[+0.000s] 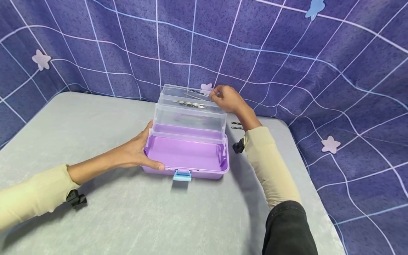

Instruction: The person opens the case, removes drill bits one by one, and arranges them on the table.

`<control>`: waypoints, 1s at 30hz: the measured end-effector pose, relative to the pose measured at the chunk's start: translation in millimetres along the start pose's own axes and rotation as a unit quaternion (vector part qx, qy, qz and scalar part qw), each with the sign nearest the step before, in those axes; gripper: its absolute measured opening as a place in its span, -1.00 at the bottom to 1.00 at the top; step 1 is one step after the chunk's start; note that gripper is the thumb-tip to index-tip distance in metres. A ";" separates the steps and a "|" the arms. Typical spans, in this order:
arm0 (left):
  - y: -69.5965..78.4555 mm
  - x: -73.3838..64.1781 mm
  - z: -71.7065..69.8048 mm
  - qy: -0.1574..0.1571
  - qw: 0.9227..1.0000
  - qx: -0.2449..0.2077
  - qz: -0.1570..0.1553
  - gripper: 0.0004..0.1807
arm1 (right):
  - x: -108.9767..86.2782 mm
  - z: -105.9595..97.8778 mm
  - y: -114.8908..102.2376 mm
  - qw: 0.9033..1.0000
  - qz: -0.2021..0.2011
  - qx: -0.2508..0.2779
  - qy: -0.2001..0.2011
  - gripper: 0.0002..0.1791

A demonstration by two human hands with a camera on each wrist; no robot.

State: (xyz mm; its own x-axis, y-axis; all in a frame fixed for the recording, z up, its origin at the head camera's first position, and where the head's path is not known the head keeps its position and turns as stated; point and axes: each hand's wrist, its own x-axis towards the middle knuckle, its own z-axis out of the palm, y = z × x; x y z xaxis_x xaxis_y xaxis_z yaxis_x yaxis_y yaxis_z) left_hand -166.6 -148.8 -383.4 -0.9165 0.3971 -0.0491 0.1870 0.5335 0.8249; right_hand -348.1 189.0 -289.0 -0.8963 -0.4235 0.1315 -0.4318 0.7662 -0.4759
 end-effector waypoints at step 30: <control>0.2 -1.4 -0.8 -0.003 1.000 -0.011 0.001 0.83 | -58.8 -18.8 36.0 0.999 -0.017 0.008 0.043 -0.72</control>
State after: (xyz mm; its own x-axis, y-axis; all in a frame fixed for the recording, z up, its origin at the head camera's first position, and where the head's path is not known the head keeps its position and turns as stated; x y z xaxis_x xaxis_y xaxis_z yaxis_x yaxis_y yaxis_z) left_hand -165.6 -149.9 -382.7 -0.9137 0.4030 -0.0518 0.1802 0.5163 0.8372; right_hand -312.9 250.5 -297.5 -0.8864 -0.4057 0.2230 -0.4620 0.7433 -0.4838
